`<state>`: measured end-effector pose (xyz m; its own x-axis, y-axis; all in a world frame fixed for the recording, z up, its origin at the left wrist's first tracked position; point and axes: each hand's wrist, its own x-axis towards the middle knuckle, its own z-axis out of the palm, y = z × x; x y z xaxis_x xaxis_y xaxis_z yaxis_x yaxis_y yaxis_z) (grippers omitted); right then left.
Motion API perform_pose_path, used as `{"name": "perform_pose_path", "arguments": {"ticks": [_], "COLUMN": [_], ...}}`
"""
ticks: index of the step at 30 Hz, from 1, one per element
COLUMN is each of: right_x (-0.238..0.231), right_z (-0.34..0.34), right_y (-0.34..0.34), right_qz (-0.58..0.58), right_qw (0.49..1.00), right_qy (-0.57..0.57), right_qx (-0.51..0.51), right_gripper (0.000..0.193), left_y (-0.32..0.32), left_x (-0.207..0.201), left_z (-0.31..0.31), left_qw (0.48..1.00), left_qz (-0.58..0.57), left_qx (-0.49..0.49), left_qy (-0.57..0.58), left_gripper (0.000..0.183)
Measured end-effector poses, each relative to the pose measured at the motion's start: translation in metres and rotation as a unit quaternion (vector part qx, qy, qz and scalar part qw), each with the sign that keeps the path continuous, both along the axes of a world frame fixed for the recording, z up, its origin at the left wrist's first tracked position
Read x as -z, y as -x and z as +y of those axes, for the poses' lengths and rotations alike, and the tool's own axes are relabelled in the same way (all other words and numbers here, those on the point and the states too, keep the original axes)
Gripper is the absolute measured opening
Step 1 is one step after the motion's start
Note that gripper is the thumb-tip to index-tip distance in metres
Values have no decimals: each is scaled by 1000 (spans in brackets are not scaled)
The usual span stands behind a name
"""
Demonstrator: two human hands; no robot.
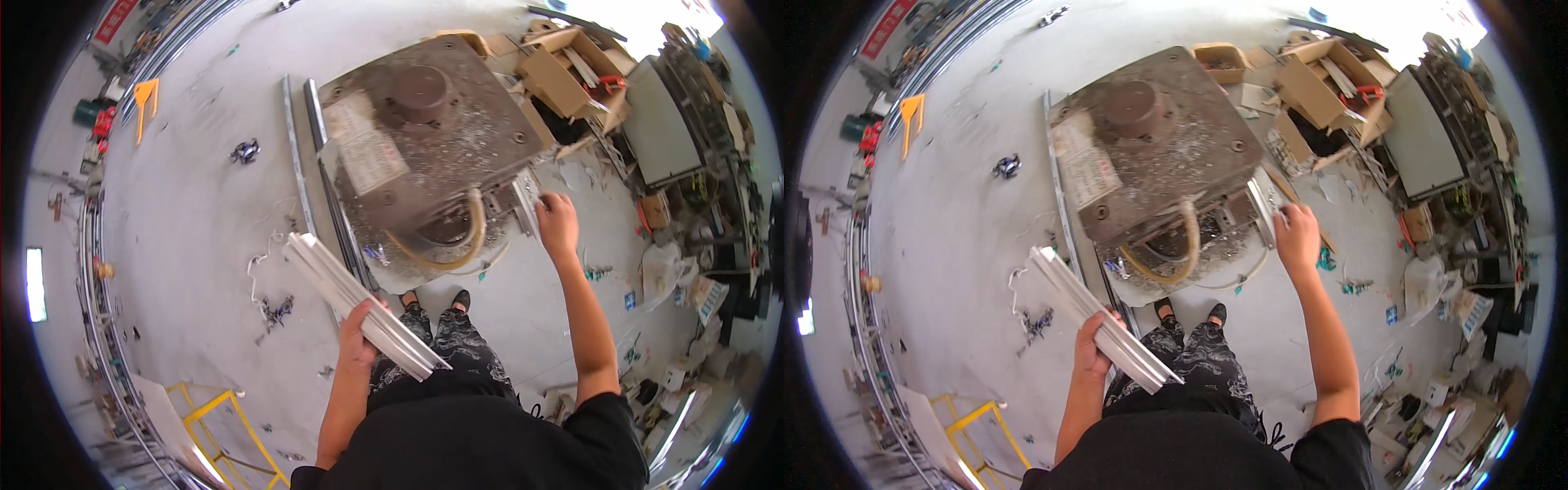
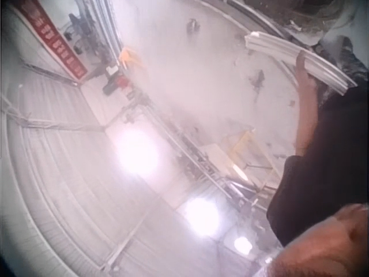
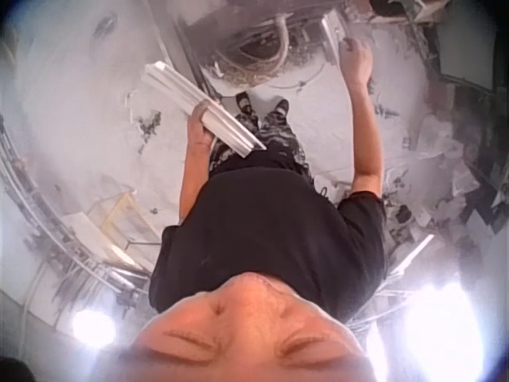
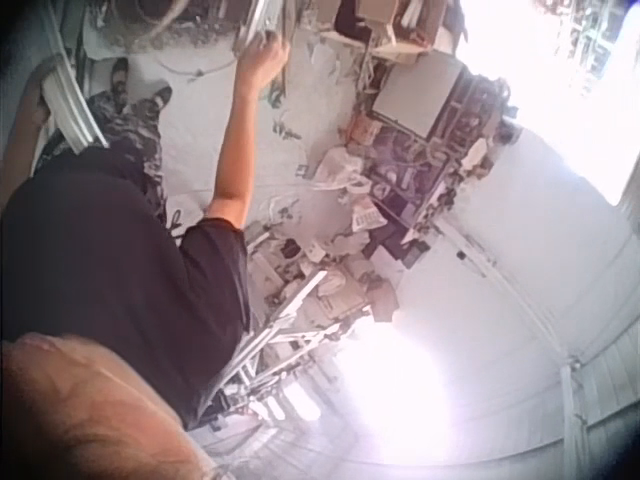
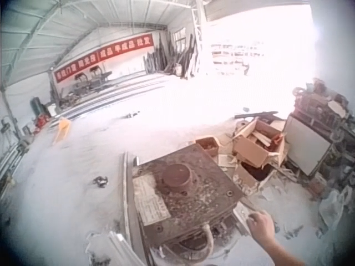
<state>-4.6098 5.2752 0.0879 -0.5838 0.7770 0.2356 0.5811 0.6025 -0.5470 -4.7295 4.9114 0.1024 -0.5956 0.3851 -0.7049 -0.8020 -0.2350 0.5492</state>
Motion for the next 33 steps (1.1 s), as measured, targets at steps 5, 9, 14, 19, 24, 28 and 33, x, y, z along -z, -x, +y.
{"name": "perform_pose_path", "arguments": {"ticks": [5, 9, 14, 19, 24, 28, 33], "right_x": [-31, -37, -22, -16, -10, -4, 3], "right_z": [-131, -204, -199, -159, -126, -92, -69], "right_y": [-35, 2, -8, -82, -100, -81, -82], "right_qz": [48, -10, -30, -88, -53, -59, -33], "right_qw": [965, 888, 940, 930, 875, 836, 803], "right_qy": [241, 370, 255, 324, 478, 544, 591], "right_qx": [-92, -274, -226, -151, -49, -51, -63], "right_gripper": [11, 28, 15, 20, 28, 26, 27], "left_y": [-8, -16, -19, -7, -2, -6, -15], "left_x": [-10, -2, 3, 14, 21, 13, 17], "left_z": [9, 18, 23, 17, 7, 12, 11], "left_qw": [1000, 999, 997, 997, 998, 999, 999], "left_qz": [17, -5, 1, -61, -42, -15, -20], "left_qx": [3, 30, 59, -7, 2, 19, 12], "left_qy": [2, -34, -49, -35, -55, -26, -34], "left_gripper": [32, 31, 34, 25, 20, 20, 21]}}
